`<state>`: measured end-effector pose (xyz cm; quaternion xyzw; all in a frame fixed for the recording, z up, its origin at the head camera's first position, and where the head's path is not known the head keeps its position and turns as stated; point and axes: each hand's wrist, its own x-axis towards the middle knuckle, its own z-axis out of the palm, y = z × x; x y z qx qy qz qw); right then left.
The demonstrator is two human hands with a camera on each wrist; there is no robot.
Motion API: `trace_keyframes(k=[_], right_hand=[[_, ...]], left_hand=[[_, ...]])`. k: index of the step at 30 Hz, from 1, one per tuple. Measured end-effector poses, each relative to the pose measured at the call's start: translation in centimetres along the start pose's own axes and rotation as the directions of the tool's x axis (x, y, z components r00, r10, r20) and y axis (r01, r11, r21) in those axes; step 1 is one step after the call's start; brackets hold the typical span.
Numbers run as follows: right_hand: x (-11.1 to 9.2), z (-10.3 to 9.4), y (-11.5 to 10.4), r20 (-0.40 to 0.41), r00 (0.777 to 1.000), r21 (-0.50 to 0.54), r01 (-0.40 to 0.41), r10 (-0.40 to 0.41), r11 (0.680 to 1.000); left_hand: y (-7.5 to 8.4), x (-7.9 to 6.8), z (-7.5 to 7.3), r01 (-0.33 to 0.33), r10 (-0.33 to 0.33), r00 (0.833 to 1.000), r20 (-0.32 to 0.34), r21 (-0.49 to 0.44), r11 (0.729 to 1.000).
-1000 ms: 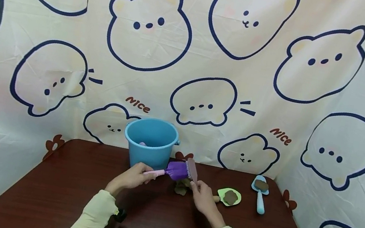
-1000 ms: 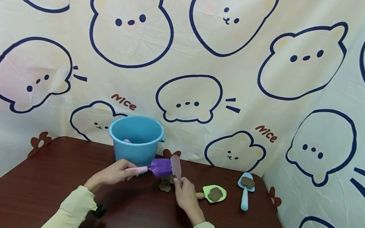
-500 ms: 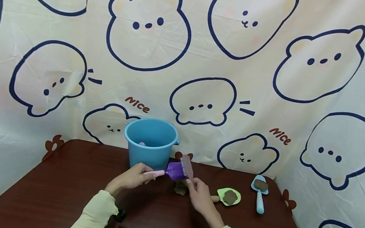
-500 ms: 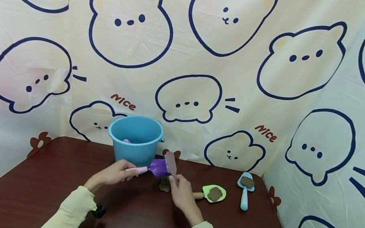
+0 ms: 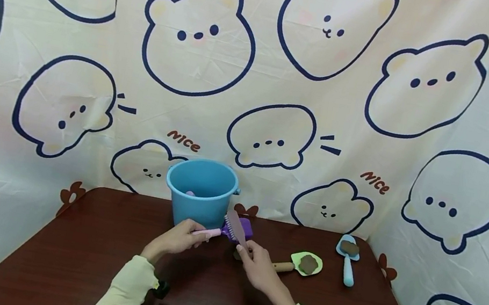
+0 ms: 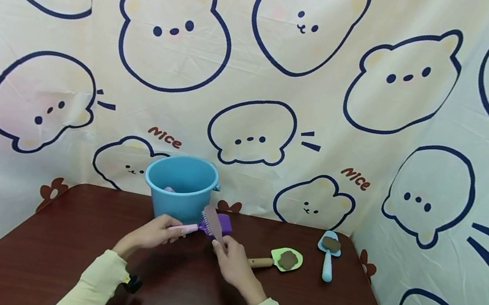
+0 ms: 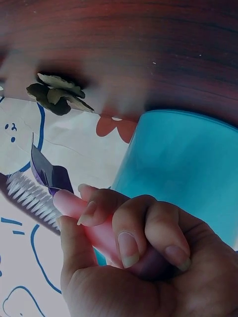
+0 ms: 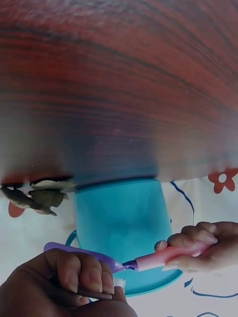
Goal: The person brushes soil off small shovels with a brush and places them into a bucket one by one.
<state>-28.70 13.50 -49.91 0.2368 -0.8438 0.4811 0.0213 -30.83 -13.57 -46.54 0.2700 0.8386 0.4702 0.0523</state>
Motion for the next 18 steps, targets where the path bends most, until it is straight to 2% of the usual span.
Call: trace_keyframes(k=[18], right_hand=[[0.1,-0.1,1.1,-0.012,1.0,-0.027,-0.009,0.008,1.0]], left_hand=[[-0.1,0.0,-0.1,0.018,-0.018,1.0,-0.014,0.003,1.0]])
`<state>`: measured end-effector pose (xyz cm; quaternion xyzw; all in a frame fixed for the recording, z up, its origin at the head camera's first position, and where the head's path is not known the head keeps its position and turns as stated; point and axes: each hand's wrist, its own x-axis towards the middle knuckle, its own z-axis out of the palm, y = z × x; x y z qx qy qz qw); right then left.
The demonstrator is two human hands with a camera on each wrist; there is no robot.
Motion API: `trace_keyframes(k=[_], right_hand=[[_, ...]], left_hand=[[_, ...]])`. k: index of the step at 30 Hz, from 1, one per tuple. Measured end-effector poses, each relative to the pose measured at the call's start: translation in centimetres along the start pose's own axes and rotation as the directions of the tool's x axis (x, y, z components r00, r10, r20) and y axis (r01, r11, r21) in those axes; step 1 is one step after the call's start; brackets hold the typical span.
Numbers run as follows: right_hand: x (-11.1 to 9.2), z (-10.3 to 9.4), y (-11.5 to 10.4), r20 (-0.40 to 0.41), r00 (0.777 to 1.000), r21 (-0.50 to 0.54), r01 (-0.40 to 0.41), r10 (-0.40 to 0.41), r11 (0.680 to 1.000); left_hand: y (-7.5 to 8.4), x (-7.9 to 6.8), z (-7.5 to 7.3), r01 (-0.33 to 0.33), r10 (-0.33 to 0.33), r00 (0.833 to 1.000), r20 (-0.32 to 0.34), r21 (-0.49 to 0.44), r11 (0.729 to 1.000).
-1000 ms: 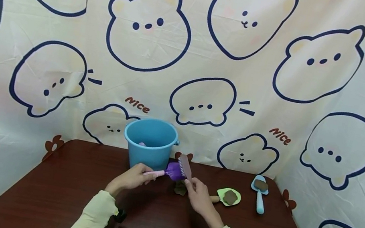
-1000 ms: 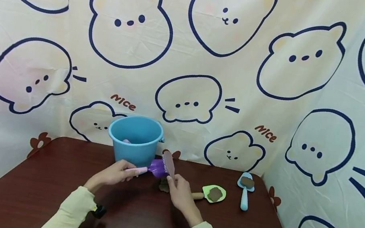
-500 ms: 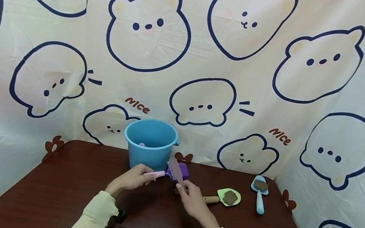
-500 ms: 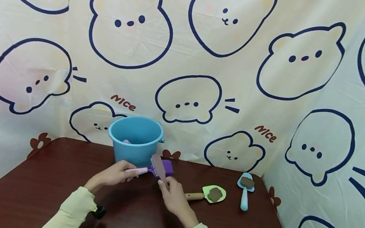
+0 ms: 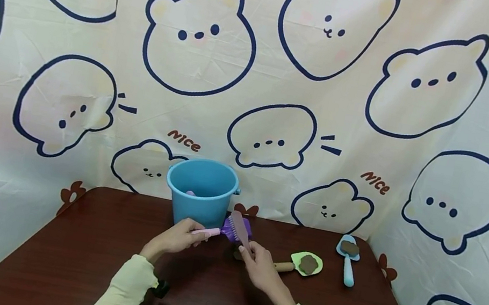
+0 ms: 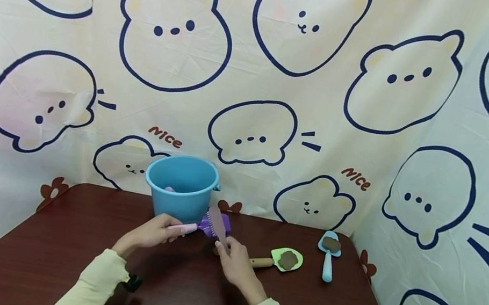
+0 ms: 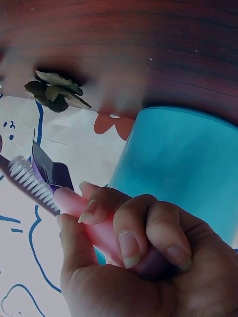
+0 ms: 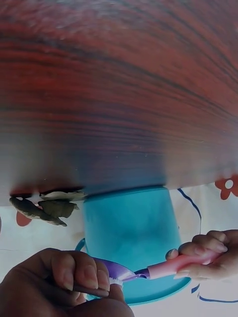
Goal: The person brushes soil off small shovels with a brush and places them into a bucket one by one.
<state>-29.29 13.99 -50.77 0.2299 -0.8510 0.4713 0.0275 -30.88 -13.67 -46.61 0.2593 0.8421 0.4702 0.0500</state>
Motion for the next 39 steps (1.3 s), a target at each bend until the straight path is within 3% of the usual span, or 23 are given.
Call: trace_keyframes(k=[12,22,29,39], right_hand=[[0.1,-0.5,0.8,-0.039,0.999,-0.014,-0.028,0.027,1.0],[0.2,-0.8,1.5,-0.052,0.998,-0.027,-0.048,0.046,0.998],[0.3,-0.9,1.7,-0.063,0.996,-0.031,-0.071,0.069,0.997],[0.2,-1.2,2.2,-0.087,0.993,-0.045,-0.086,0.082,0.995]], left_hand=[[-0.2,0.0,-0.5,0.008,-0.008,1.0,0.008,0.012,1.0],[-0.1,-0.2,-0.9,-0.031,0.031,0.999,0.015,0.026,0.999],[0.2,-0.5,-1.6,-0.003,0.003,1.0,0.011,0.016,1.0],[0.2,-0.7,-1.9,-0.011,0.011,1.0,0.018,-0.001,1.0]])
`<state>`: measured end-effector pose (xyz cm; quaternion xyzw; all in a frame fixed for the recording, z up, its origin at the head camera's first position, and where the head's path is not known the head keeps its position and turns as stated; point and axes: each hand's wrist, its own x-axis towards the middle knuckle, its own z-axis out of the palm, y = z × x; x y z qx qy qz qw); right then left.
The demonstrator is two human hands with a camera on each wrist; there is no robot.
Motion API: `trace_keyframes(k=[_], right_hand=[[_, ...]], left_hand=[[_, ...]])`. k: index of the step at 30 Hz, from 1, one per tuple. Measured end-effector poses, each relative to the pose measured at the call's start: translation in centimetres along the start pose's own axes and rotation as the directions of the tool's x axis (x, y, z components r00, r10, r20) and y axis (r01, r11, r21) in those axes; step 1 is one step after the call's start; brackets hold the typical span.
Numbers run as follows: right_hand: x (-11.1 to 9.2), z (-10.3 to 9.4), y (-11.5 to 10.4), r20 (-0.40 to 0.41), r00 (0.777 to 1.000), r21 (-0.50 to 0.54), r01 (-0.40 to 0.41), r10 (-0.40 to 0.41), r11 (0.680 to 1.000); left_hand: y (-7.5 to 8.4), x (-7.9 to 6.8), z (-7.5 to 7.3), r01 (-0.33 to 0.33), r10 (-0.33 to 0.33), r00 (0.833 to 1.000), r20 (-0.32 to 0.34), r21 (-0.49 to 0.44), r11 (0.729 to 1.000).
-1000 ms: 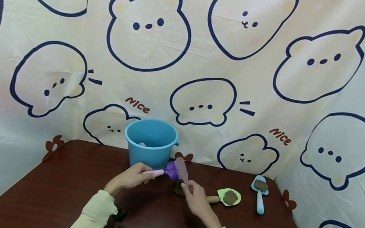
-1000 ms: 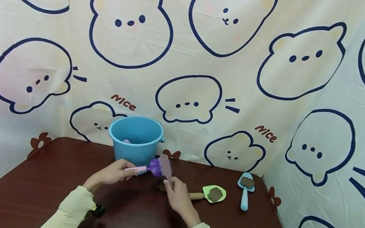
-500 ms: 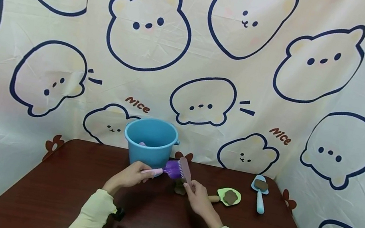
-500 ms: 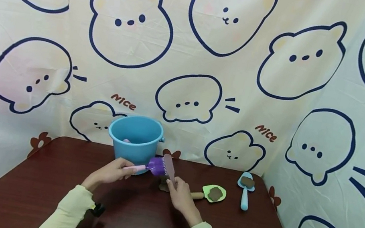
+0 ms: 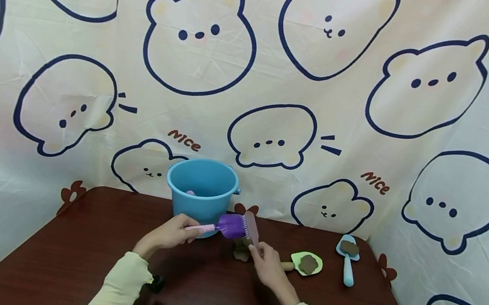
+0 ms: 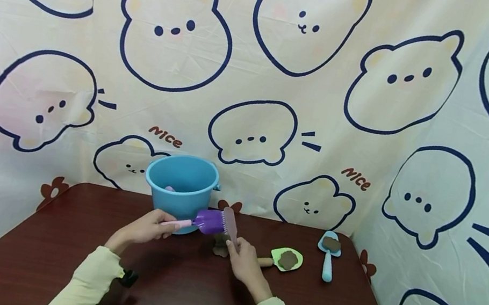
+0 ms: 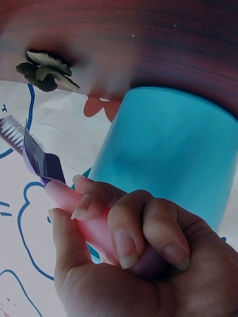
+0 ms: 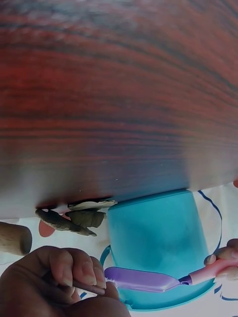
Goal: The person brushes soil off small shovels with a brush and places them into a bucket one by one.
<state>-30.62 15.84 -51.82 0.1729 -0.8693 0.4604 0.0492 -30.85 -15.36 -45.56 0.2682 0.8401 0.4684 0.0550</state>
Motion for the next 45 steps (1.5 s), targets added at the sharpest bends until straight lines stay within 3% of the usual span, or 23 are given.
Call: trace_keyframes(k=[11,17,22,26,32,38,42,45], right_hand=[[0.2,-0.9,0.5,0.003,0.999,-0.048,-0.039,0.04,0.998],[0.5,-1.3,0.7,-0.015,0.996,-0.103,-0.085,0.084,0.991],[0.5,-1.7,0.7,0.01,0.995,-0.084,-0.103,0.104,0.991],[0.4,-2.2,0.5,0.022,0.993,-0.057,-0.115,0.117,0.992],[0.1,-2.7,0.4,0.053,0.992,-0.027,-0.117,0.118,0.993],[0.1,-3.3,0.4,0.099,0.985,0.038,-0.143,0.139,0.989],[0.1,-3.7,0.4,0.126,0.982,0.044,-0.147,0.141,0.988],[0.1,-4.0,0.4,0.124,0.981,0.03,-0.153,0.149,0.988]], left_hand=[[-0.1,0.0,-0.2,0.034,-0.035,0.999,-0.016,-0.016,0.999],[0.2,-0.2,-0.4,0.01,-0.011,1.0,-0.023,-0.039,0.999],[0.8,-0.3,-0.6,0.009,-0.012,0.997,-0.07,-0.049,0.999],[0.8,-0.3,-0.9,-0.042,0.037,0.995,-0.094,-0.049,0.998],[1.4,-0.6,-1.4,-0.137,0.125,0.981,-0.15,-0.068,0.988],[2.5,-0.7,-1.9,-0.178,0.148,0.964,-0.22,-0.124,0.976],[3.2,-0.5,-2.7,-0.161,0.131,0.955,-0.267,-0.091,0.983],[3.7,-0.2,-3.3,-0.099,0.084,0.946,-0.312,-0.035,0.994]])
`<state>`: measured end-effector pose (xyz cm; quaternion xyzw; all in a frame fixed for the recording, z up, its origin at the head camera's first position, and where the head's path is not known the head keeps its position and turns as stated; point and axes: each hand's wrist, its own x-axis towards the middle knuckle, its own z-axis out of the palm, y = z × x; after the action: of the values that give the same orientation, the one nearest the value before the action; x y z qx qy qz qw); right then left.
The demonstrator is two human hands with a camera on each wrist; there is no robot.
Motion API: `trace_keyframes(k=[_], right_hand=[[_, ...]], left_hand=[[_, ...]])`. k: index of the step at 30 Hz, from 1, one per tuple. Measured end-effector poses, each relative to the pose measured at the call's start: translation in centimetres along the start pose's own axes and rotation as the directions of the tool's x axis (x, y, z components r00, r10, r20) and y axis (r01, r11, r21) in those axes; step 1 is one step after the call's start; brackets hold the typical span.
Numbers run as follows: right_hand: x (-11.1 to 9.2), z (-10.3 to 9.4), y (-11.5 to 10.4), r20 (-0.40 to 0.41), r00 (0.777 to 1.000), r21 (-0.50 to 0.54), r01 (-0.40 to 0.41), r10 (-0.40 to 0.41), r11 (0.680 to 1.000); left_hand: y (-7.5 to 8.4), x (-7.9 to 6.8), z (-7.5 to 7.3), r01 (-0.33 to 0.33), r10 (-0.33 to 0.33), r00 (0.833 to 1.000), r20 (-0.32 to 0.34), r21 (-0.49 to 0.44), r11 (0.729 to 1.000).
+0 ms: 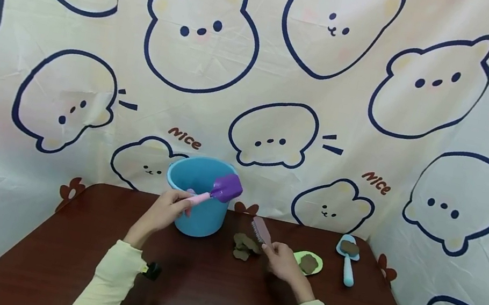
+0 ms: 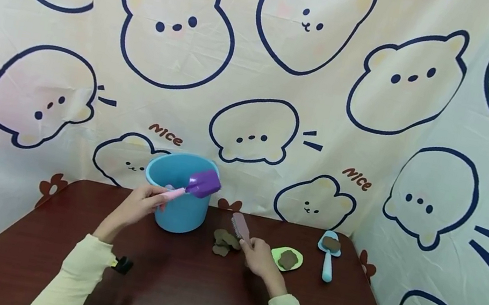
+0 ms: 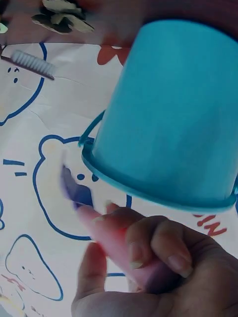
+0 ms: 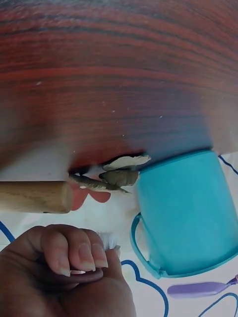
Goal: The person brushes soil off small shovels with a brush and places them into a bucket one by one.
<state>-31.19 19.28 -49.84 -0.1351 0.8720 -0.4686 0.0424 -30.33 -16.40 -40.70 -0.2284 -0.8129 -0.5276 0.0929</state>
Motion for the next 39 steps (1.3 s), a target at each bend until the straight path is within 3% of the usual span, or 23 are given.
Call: trace_keyframes(k=[5,10,19,24,33,39], right_hand=[[0.0,-0.5,0.1,-0.006,1.0,-0.007,-0.011,0.011,1.0],[-0.1,-0.8,0.2,-0.004,1.0,-0.015,-0.011,0.011,1.0],[-0.2,-1.4,0.5,-0.019,0.999,-0.018,-0.037,0.036,0.999],[-0.4,-2.0,0.6,0.002,0.997,-0.014,-0.074,0.074,0.997],[-0.8,-3.7,0.7,0.043,0.993,-0.027,-0.105,0.107,0.994],[-0.6,-4.2,0.8,0.04,0.991,-0.019,-0.124,0.124,0.992]], left_hand=[[0.6,1.4,-0.6,0.063,-0.058,0.996,-0.068,0.085,0.994],[0.8,2.7,-1.1,0.09,-0.075,0.991,-0.11,0.138,0.986],[0.4,4.6,-1.1,0.165,-0.103,0.971,-0.215,0.295,0.941],[0.0,5.5,-0.7,0.141,-0.067,0.975,-0.21,0.363,0.921],[0.1,6.9,0.1,0.112,-0.022,0.983,-0.182,0.507,0.855],[0.1,7.7,0.2,0.108,-0.015,0.984,-0.177,0.53,0.841]])
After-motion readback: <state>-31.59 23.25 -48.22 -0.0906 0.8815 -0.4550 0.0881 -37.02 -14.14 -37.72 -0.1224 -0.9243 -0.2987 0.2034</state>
